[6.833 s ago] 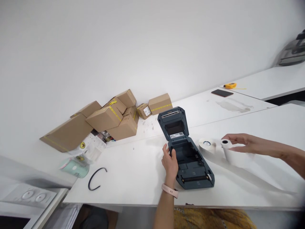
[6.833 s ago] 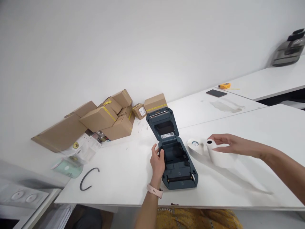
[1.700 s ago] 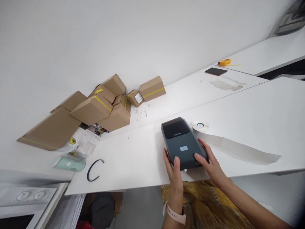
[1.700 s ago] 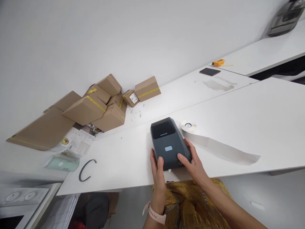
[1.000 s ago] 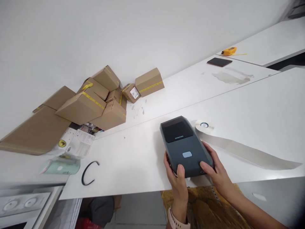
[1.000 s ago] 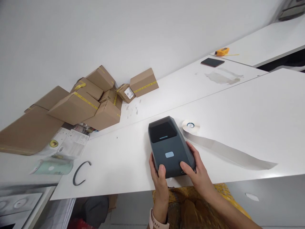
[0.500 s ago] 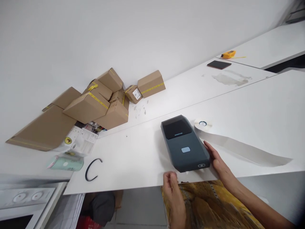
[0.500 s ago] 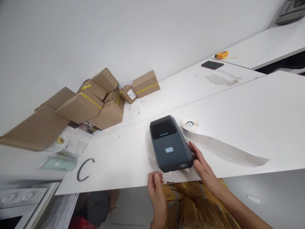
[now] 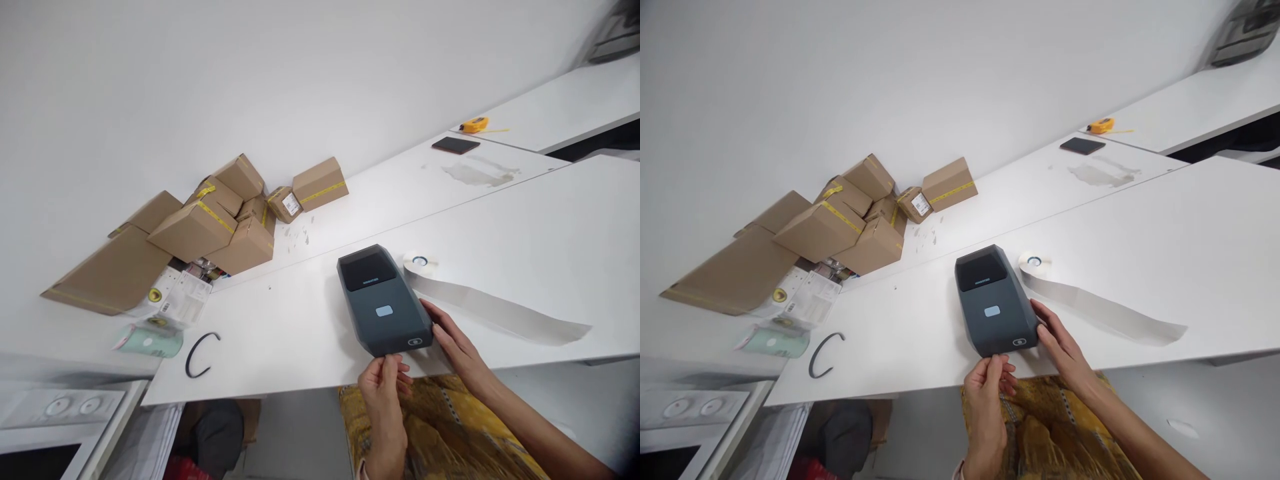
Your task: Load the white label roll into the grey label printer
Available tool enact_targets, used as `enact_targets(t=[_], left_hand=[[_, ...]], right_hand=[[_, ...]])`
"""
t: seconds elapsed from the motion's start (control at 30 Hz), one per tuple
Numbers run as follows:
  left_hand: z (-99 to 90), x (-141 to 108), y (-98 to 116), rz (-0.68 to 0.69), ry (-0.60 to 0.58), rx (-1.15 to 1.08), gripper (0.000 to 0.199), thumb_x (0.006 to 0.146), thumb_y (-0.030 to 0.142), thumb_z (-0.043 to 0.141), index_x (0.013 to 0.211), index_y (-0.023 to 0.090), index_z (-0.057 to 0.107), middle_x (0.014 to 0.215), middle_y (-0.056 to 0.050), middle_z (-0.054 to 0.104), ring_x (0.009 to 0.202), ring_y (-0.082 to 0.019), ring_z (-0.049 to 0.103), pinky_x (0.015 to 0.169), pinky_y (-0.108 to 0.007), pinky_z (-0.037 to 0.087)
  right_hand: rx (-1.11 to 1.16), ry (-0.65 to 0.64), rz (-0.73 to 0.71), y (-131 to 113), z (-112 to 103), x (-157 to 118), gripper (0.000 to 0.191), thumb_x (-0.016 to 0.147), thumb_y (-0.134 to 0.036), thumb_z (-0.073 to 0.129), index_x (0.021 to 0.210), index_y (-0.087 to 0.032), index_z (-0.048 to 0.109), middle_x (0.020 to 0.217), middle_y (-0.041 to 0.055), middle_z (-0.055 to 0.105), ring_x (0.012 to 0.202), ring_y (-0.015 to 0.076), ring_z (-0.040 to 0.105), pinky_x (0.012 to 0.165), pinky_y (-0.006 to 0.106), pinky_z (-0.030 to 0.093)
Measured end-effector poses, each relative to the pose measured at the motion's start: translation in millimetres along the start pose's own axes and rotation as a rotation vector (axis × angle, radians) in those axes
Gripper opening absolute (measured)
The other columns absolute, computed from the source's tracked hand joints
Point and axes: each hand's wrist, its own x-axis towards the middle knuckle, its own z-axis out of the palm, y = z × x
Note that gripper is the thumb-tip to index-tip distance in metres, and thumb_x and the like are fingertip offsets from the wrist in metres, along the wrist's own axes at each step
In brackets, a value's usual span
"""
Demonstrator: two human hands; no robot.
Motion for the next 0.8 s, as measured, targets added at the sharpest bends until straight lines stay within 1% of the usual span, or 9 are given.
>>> enact_targets(t=[0.13, 0.3, 0.4, 0.47, 0.53, 0.63, 0.7, 0.73, 0.8], left_hand=[[0.6, -2, -3, 0.022, 0.025, 0.002, 0.034, 0.072, 0.050, 0.073, 0.068, 0.016, 0.074, 0.067, -0.006, 0.069, 0.061, -0.016, 0.060, 0.055, -0.025, 0.044], [-0.7, 1, -3, 0.064, 0.028, 0.045, 0.032, 0.074, 0.047, 0.069, 0.068, 0.017, 0.075, 0.068, -0.008, 0.070, 0.068, -0.019, 0.062, 0.062, -0.028, 0.046], [-1.7, 1, -5, 0.082, 0.014, 0.070, 0.028, 0.076, 0.043, 0.066, 0.068, 0.018, 0.073, 0.068, -0.007, 0.069, 0.069, -0.019, 0.061, 0.063, -0.028, 0.046], [-4.8, 0, -11, 0.128, -0.011, 0.081, 0.025, 0.079, 0.038, 0.062, 0.063, 0.019, 0.068, 0.067, -0.005, 0.066, 0.068, -0.019, 0.059, 0.065, -0.028, 0.046], [-10.6, -2, -18, 0.203, -0.012, 0.089, 0.031, 0.082, 0.034, 0.055, 0.054, 0.021, 0.057, 0.061, -0.002, 0.059, 0.064, -0.017, 0.054, 0.065, -0.028, 0.044], [-21.1, -2, -25, 0.293, 0.103, 0.089, 0.039, 0.089, 0.034, 0.046, 0.052, 0.023, 0.042, 0.057, 0.000, 0.048, 0.059, -0.016, 0.047, 0.062, -0.028, 0.042], [-26.3, 1, -24, 0.334, 0.199, 0.079, 0.038, 0.093, 0.036, 0.044, 0.058, 0.023, 0.048, 0.064, -0.001, 0.052, 0.066, -0.017, 0.051, 0.066, -0.028, 0.044], [-27.8, 3, -21, 0.359, 0.230, 0.073, 0.035, 0.095, 0.038, 0.044, 0.065, 0.023, 0.054, 0.072, -0.002, 0.058, 0.074, -0.018, 0.056, 0.070, -0.029, 0.047], [-28.5, 8, -14, 0.410, 0.268, 0.059, 0.030, 0.096, 0.043, 0.045, 0.088, 0.023, 0.065, 0.099, -0.005, 0.068, 0.097, -0.021, 0.062, 0.084, -0.032, 0.051]], right_hand=[[-0.009, -0.001, -0.014, -2, 0, 1, 0.057, 0.095, -0.063, 0.048, 0.144, -0.034, 0.049, 0.155, 0.0034, 0.051, 0.146, 0.0302, 0.042, 0.121, 0.050, 0.035], [-0.036, -0.005, -0.032, 2, 0, 1, 0.054, 0.097, -0.060, 0.046, 0.144, -0.034, 0.049, 0.154, 0.0036, 0.052, 0.144, 0.0296, 0.045, 0.117, 0.049, 0.041], [-0.077, 0.030, -0.093, 2, 2, -2, 0.051, 0.100, -0.055, 0.044, 0.146, -0.034, 0.045, 0.154, 0.0054, 0.051, 0.142, 0.0286, 0.047, 0.114, 0.048, 0.045], [-0.146, 0.103, -0.205, -4, 4, -5, 0.048, 0.101, -0.048, 0.044, 0.147, -0.034, 0.043, 0.155, 0.0075, 0.048, 0.142, 0.0293, 0.046, 0.112, 0.051, 0.045], [-0.273, 0.151, -0.418, -16, 6, -5, 0.041, 0.101, -0.041, 0.048, 0.140, -0.033, 0.050, 0.156, 0.0083, 0.044, 0.143, 0.0316, 0.043, 0.112, 0.055, 0.042], [-0.528, 0.104, -0.761, -40, 9, 2, 0.030, 0.098, -0.032, 0.052, 0.128, -0.031, 0.060, 0.158, 0.0077, 0.041, 0.146, 0.0351, 0.035, 0.113, 0.058, 0.035], [-0.691, 0.069, -0.871, -51, 12, 8, 0.032, 0.099, -0.030, 0.052, 0.129, -0.031, 0.061, 0.160, 0.0078, 0.039, 0.148, 0.0357, 0.032, 0.114, 0.059, 0.031], [-0.758, 0.063, -0.893, -54, 14, 11, 0.033, 0.099, -0.031, 0.052, 0.131, -0.031, 0.061, 0.161, 0.0080, 0.039, 0.148, 0.0354, 0.031, 0.115, 0.059, 0.029], [-0.837, 0.073, -0.907, -56, 18, 15, 0.034, 0.100, -0.036, 0.053, 0.133, -0.032, 0.061, 0.158, 0.0081, 0.044, 0.149, 0.0344, 0.032, 0.117, 0.059, 0.025]])
